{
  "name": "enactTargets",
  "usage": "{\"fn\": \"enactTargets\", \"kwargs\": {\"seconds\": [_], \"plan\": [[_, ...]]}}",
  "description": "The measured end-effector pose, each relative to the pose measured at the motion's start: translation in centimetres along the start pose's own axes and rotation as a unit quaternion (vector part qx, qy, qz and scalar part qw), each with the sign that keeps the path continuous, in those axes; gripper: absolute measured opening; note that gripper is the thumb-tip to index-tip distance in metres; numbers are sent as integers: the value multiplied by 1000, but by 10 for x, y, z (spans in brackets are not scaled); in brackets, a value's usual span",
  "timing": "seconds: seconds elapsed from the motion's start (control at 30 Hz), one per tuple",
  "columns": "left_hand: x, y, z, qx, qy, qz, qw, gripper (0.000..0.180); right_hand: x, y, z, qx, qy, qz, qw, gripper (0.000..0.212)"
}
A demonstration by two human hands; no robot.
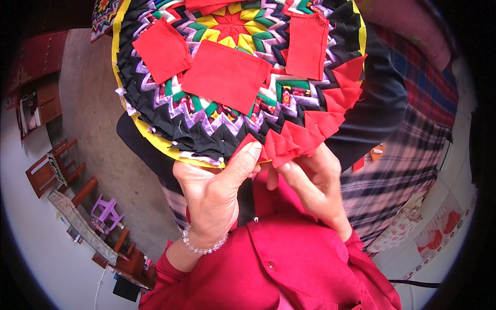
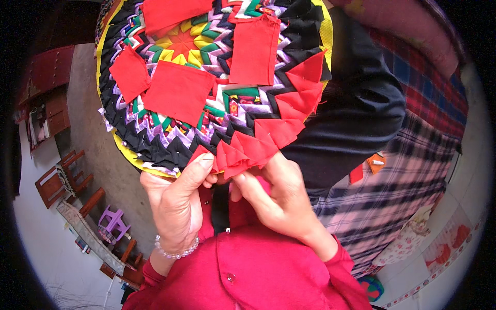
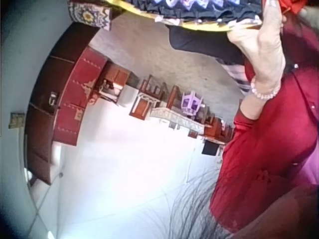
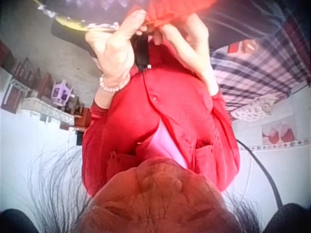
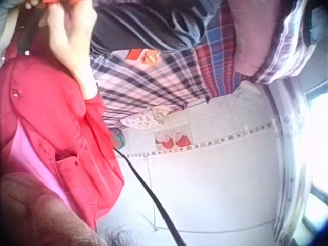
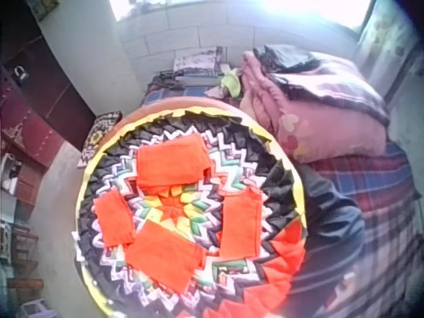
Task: The person folds small pieces of red fabric into triangles and sews them onto a large circular colorful fabric pad using a needle and thread.
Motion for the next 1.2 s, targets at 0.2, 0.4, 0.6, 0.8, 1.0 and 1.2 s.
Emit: {"fn": "enactTargets", "kwargs": {"seconds": [0.2, 0.4, 0.6, 0.8, 1.0, 1.2], "plan": [[4, 2, -4, -54, 47, 28, 997, 8, 39, -35, 67, 220, -294, -228, 902, 24], [2, 6, -1, -51, 21, 17, 998, 1, -28, 7, 73, 278, -423, -4, 862, 23], [2, 6, 8, -65, 18, 43, 997, 2, -33, 6, 69, 332, -442, 25, 833, 22], [0, 9, 15, -71, 53, 45, 995, 10, -28, -15, 94, 389, -362, -41, 846, 21], [0, 11, 15, -65, 32, 51, 996, 12, -29, 11, 71, 322, -427, 28, 844, 22], [-2, 11, 13, -80, 1, 43, 996, 11, -36, 4, 64, 427, -389, 27, 816, 21]]}}
Point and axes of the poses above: each hand's wrist, its own y-axis towards the middle knuckle, its own x-axis out of the back of the hand, z = x × y, the point moved 8 cm from there along y, towards the middle knuckle, and after that the axes turned 12 degrees about -x, right-handed, at the moved point
